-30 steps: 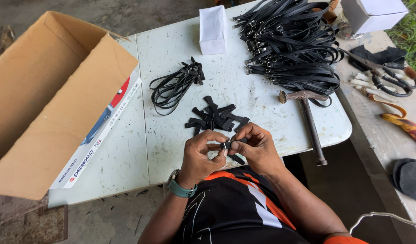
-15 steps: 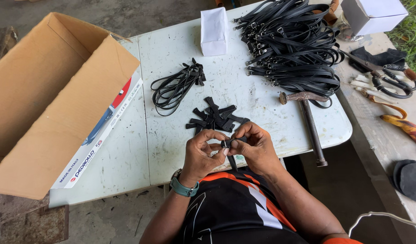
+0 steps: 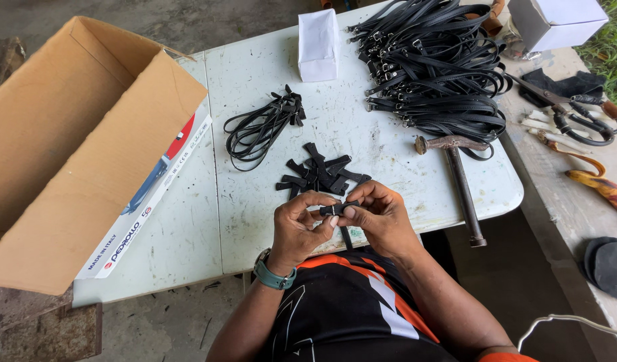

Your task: The person repeatedly picks up black straps and small metal hardware pieces from a table, threads the hardware onto the strap ends, and places the assembled units into a pile. The process is repeated continuously throughout the clip.

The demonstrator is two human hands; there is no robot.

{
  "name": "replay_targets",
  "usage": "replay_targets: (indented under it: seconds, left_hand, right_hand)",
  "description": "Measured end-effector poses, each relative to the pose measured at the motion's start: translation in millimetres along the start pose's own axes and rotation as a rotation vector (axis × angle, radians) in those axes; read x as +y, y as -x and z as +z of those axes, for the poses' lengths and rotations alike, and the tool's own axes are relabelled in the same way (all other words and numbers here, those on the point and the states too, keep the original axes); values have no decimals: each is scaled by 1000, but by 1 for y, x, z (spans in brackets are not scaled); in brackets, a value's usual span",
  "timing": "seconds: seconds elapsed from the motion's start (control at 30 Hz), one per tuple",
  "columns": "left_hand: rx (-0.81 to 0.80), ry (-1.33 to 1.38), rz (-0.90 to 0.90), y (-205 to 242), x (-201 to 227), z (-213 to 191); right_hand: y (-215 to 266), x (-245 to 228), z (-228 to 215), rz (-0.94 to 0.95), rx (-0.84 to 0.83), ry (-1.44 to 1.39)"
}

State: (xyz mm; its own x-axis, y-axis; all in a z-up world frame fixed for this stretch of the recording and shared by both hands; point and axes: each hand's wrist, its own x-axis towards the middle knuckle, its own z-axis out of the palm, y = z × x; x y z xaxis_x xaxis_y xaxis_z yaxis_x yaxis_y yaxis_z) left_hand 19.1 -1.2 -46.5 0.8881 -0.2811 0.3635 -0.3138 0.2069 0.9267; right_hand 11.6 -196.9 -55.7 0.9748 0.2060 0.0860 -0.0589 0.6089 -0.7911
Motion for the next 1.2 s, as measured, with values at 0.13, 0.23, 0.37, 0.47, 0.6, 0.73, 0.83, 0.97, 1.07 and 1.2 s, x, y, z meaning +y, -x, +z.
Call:
replay_targets:
  seconds: [0.13, 0.23, 0.37, 0.47, 0.6, 0.73, 0.83, 0.97, 1.07, 1.2]
  left_hand:
    - [-9, -70, -28, 3, -4, -3]
    - [-14, -74, -29, 4, -8, -5]
    - [-30, -6, -48, 1, -14, -7]
    - [-30, 24, -91, 2, -13, -10]
    - [-44, 72, -108, 1, -6, -15]
    - [-44, 95, -148, -1, -3, -16]
    - [-28, 68, -54, -3, -4, -15]
    - [6, -234, 202, -3, -5, -11]
    - [76, -281, 211, -3, -1, -3]
    - [102, -33, 24, -2, 1, -4]
  right_hand:
    - [-1, 3, -1, -29, -28, 24]
    - [-1, 6, -2, -44, -42, 29]
    - [-1, 1, 3, -47, -30, 136]
    - [0, -12, 10, -87, -47, 434]
    - [7, -32, 16, -90, -86, 511]
    - [6, -33, 17, -381, -119, 815]
    - [3, -23, 14, -440, -95, 804]
    - [0, -2, 9, -377, -8, 562]
    - [-3, 9, 7, -322, 67, 491]
    - [-6, 10, 6, -379, 81, 581]
